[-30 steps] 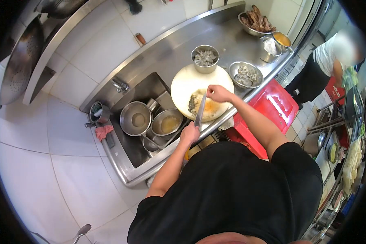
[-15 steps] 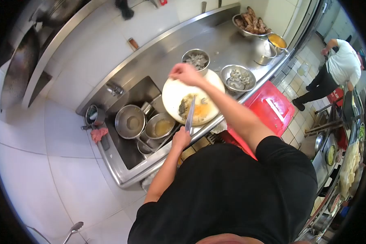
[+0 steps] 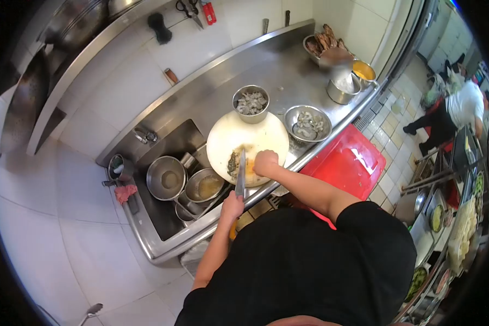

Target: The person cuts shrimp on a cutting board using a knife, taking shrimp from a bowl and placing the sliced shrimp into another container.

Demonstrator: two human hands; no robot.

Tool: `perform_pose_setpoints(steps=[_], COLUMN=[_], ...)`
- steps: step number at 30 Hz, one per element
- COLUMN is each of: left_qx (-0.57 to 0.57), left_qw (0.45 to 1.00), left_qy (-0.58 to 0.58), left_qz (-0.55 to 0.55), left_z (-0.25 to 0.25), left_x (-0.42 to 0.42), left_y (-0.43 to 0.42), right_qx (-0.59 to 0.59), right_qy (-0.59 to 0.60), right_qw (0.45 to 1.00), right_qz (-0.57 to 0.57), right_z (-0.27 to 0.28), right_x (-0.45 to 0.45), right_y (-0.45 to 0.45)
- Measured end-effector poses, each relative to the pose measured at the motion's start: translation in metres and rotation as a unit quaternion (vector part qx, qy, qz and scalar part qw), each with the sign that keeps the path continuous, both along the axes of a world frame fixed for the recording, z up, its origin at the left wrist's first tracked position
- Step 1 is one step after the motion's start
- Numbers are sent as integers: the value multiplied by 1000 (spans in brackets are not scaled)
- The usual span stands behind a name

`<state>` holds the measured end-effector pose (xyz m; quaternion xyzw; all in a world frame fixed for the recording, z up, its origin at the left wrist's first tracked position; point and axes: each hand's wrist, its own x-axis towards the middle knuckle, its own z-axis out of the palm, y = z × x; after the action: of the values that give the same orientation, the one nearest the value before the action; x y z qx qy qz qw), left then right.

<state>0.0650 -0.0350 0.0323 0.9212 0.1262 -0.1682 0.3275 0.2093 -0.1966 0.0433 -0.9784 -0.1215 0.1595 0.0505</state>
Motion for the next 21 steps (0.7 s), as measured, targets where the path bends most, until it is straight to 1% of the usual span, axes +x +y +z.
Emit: perform_pose_setpoints(steps=[1,2,4,5,6,8,9,10,11,12,14,15,17,19,20,21], left_qx=[-16,-24,-69,-65,-61,-13,10,33,1,-28,-52,-54,-92,-93,-94,-88], left_qw=[1000,1000,996,996,996,999,1000,999,999,998,998,998,994,994,993,994], left_qy=[6,9,43,46,48,45,29,15,53,47,-26,-22,-52,-60,-69,-72], left_qz=[8,17,39,39,37,-2,-5,-12,2,6,-8,-7,-19,-10,-2,8], left_z=[-1,-4,-3,-3,-2,2,5,19,34,23,11,5,-6,-12,-15,-6], left_x=[-1,-2,3,5,7,12,11,12,12,12,2,-2,-7,-13,-15,-18], left_y=[-1,-1,0,0,0,2,0,-8,-13,-13,-21,-25,-34,-44,-49,-56], right_qx=[12,5,51,48,50,53,71,89,70,68,94,89,82,87,87,141], right_qy=[-17,-14,-41,-38,-58,-79,-109,-138,-134,-128,-128,-114,-84,-36,-36,-40], right_qw=[999,999,997,998,997,995,991,986,988,989,987,989,993,996,996,989], right_qz=[-48,-39,-29,-19,-16,-11,-20,-33,-19,-16,10,11,8,-2,-3,-27], right_z=[-3,-6,-8,-12,-19,-29,-32,-35,-38,-39,-38,-39,-41,-39,-38,-35], right_x=[-4,-4,-6,-6,-4,3,4,6,10,13,21,23,26,28,30,29], right_y=[-11,-15,-17,-14,-10,-6,-5,-6,-11,-16,-26,-29,-35,-44,-50,-57])
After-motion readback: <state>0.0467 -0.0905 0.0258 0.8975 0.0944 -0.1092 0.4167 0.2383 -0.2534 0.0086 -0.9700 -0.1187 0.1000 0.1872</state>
